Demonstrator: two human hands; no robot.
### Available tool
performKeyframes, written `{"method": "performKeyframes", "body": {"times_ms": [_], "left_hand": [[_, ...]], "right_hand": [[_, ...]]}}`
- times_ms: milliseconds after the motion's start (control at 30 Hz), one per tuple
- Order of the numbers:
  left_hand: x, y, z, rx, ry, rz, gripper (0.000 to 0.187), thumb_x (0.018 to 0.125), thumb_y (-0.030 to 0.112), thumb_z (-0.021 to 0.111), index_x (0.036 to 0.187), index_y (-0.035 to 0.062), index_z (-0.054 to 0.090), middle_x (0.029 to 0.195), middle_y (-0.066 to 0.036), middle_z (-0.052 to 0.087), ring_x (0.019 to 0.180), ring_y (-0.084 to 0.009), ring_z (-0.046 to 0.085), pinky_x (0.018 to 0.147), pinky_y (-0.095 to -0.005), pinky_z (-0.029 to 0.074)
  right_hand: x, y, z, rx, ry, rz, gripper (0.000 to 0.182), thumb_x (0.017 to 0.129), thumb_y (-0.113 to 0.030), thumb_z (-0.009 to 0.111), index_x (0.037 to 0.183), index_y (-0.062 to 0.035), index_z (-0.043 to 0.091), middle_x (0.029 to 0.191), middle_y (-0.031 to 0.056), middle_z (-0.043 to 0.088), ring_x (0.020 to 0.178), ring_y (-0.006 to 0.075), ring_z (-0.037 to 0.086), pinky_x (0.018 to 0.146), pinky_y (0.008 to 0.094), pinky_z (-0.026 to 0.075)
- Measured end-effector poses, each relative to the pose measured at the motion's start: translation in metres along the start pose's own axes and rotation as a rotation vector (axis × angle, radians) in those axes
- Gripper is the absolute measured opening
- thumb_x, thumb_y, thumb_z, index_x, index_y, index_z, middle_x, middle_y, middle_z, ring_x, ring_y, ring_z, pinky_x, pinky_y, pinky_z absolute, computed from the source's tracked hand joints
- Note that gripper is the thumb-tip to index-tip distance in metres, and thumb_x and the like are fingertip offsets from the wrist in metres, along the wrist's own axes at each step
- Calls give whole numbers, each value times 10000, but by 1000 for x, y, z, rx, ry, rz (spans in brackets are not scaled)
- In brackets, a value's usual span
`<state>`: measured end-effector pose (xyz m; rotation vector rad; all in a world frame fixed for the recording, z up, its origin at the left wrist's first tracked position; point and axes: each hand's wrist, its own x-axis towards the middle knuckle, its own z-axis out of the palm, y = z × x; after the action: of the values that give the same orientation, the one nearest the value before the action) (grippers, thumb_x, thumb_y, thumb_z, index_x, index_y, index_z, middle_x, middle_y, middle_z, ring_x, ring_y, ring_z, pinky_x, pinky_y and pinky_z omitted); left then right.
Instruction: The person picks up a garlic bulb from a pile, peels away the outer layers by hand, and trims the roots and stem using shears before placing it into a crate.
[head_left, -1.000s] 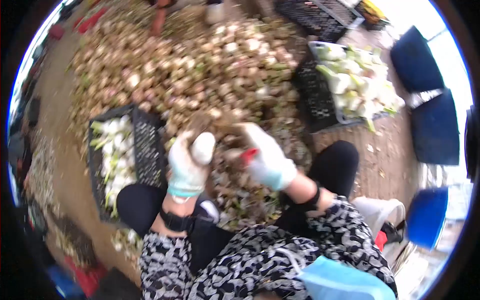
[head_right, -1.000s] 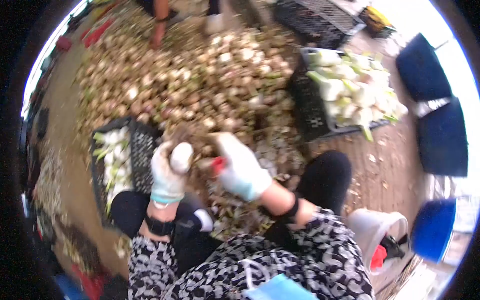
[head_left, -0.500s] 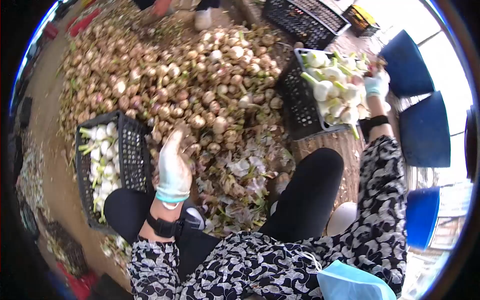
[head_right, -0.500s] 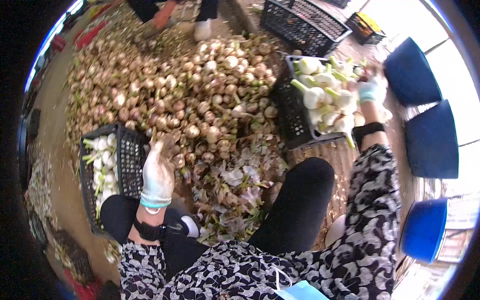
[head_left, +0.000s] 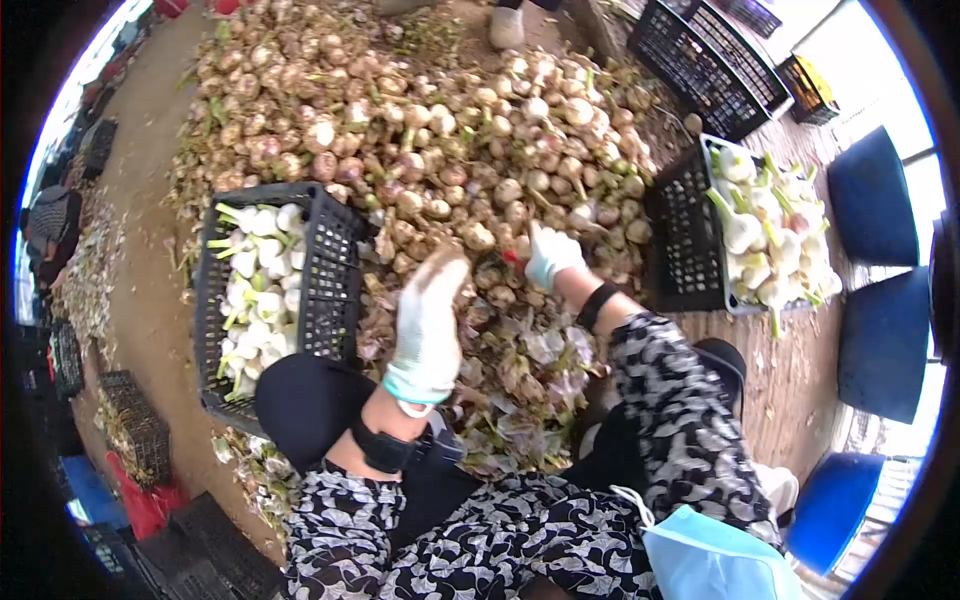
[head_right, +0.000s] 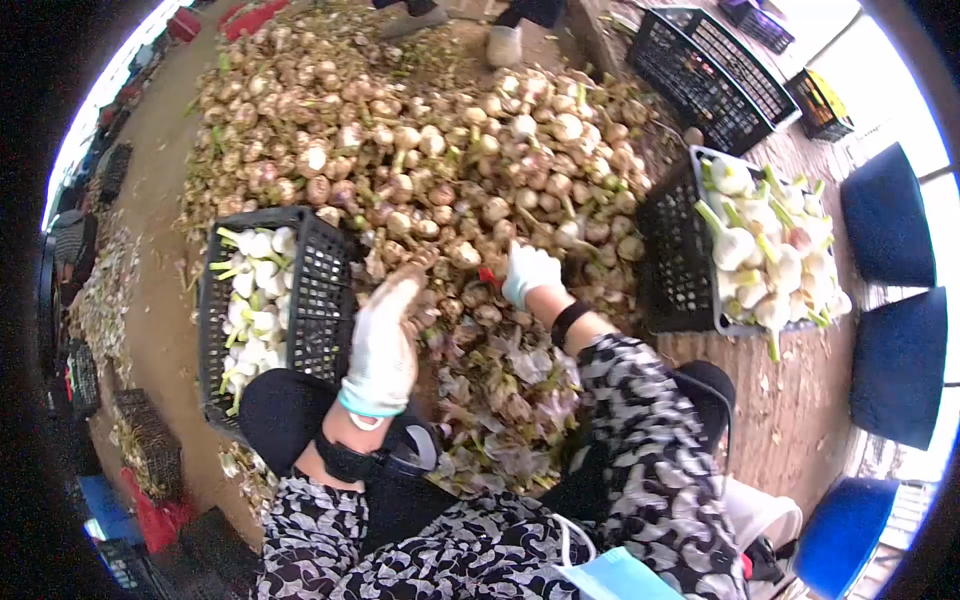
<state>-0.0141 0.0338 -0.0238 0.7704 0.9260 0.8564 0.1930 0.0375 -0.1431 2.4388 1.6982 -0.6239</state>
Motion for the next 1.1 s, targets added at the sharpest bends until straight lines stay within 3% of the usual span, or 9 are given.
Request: {"method": "performKeyframes", "body": {"times_ms": [233,333,533,667,733,800,867,967,1100], "left_hand": [[-7,3,-6,408,-54,293,322,922,119,426,1155,-78,528,1150,-163,570,1048,-233,553,917,-312,423],[-5,15,1,154,13,66,504,875,213,562,1251,-100,439,1221,-150,520,1093,-176,497,955,-271,366],[-15,8,13,173,-481,-67,486,913,366,535,1202,-24,524,1097,-57,585,987,-112,518,898,-247,399],[-18,7,13,215,-531,-30,516,874,405,580,1166,-18,541,1048,-42,601,977,-112,531,889,-244,407],[-15,-6,18,-45,-468,-29,584,821,371,647,1191,-56,499,1080,-98,596,977,-157,557,884,-275,427],[-22,-2,28,-47,-393,26,652,794,349,674,1237,-68,442,1109,-113,577,990,-175,557,909,-286,418],[-25,-2,33,186,-337,207,698,729,250,725,1261,-71,407,1130,-141,553,998,-221,563,907,-320,437],[-25,-9,39,758,-300,814,720,574,32,779,1224,-18,471,1150,-187,508,1044,-288,542,903,-345,451],[-29,-19,44,801,-299,978,732,609,150,826,1229,-16,473,1221,-148,479,1119,-263,494,948,-345,413]], "right_hand": [[16,-12,23,390,55,264,555,766,-195,610,1256,-11,424,1024,174,622,967,315,594,850,370,455],[-35,-21,-55,726,268,-352,578,779,-207,636,1248,22,388,977,162,618,904,275,611,800,336,475],[-146,-40,-145,115,146,-617,683,608,-55,603,1258,-1,403,1028,170,601,980,321,574,923,418,395],[-158,-20,-124,-23,764,-649,620,636,-117,641,1218,-6,459,1158,184,542,1103,348,502,963,442,350],[-178,-19,-118,636,978,-415,549,752,-149,679,1217,12,434,1140,188,544,1059,299,543,874,386,441],[-179,-2,-112,1517,523,-26,451,850,-187,629,1200,17,430,1000,126,587,867,188,599,703,288,494],[-171,15,-82,1852,206,-27,352,915,-235,543,1149,9,444,834,56,583,665,114,562,574,254,468],[-169,3,-69,1220,398,-50,293,899,-180,550,1124,1,496,927,82,636,768,171,614,642,329,482],[-156,-6,-64,1498,576,-164,270,872,-129,577,1099,7,524,939,117,651,849,172,611,758,318,479]]}}
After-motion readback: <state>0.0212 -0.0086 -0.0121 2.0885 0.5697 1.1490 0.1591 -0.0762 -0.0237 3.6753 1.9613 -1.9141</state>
